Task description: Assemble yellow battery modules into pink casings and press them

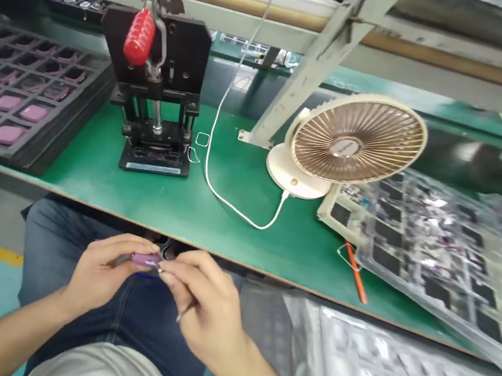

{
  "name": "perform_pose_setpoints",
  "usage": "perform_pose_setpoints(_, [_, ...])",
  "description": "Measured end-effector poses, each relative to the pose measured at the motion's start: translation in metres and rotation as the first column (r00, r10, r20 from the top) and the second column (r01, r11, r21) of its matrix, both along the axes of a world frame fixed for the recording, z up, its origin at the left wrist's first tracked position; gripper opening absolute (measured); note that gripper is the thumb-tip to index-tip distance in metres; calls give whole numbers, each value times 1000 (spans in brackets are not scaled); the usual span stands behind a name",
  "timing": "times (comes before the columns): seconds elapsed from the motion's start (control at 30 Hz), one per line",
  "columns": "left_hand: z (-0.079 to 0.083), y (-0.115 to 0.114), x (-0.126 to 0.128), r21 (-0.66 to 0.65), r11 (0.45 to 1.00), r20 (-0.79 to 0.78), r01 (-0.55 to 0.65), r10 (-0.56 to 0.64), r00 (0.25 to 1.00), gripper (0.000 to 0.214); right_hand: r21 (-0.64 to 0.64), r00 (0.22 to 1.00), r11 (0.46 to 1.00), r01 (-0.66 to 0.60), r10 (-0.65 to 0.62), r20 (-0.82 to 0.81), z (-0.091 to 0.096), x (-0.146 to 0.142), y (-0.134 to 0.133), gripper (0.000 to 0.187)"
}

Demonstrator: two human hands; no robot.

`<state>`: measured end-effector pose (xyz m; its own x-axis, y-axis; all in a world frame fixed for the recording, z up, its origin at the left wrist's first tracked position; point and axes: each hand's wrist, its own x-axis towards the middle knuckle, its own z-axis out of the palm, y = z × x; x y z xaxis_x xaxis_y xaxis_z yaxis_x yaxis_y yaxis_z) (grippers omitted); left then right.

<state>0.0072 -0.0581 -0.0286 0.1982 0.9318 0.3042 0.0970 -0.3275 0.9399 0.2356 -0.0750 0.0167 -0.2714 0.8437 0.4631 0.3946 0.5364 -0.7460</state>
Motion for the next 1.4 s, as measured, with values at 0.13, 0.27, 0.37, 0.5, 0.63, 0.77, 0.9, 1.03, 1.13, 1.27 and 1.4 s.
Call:
perform_pose_setpoints(0.13, [1,-4,-6,74,997,-45,1,2,999,31,-2,999,1000,-5,5,-48,-22,-26,-6,29])
perform_pose_setpoints(0.27, [-1,-5,-14,119,993,-96,6,5,995,32,3,1000,1000,-15,15,-21,-30,-27,-5,27])
perform_pose_setpoints(0.37, [-4,-4,-18,165,986,-136,19,3,991,33,-9,1000,1000,-6,5,-13,-27,-28,-3,23])
perform_pose_setpoints(0.5, [-5,-2,-21,163,985,-150,48,-23,988,34,-146,997,989,-17,6,-72,-20,-29,3,12])
perform_pose_setpoints(0.63, [-3,0,-22,163,983,-131,86,-65,989,35,-191,993,979,-78,59,-100,-18,-28,10,8])
perform_pose_setpoints(0.77, [-2,1,-22,161,984,-113,78,-60,992,34,-233,992,970,-73,46,-122,-19,-29,10,4])
perform_pose_setpoints(0.9, [-2,1,-24,142,987,-107,74,-59,993,30,-348,986,936,-58,-1,-168,-20,-32,11,6])
perform_pose_setpoints(1.03, [1,1,-26,151,985,-121,78,-60,991,28,-509,970,854,-103,-27,-240,-21,-34,14,19])
perform_pose_setpoints(1.13, [4,2,-26,155,984,-138,85,-63,988,28,-517,970,846,-131,1,-244,-21,-33,14,22])
perform_pose_setpoints(1.27, [6,3,-27,196,977,-168,88,-55,984,29,-279,990,957,-86,52,-128,-20,-32,13,7])
perform_pose_setpoints(1.4, [5,2,-27,217,972,-199,88,-44,979,32,-219,992,968,-118,104,-78,-22,-29,14,7])
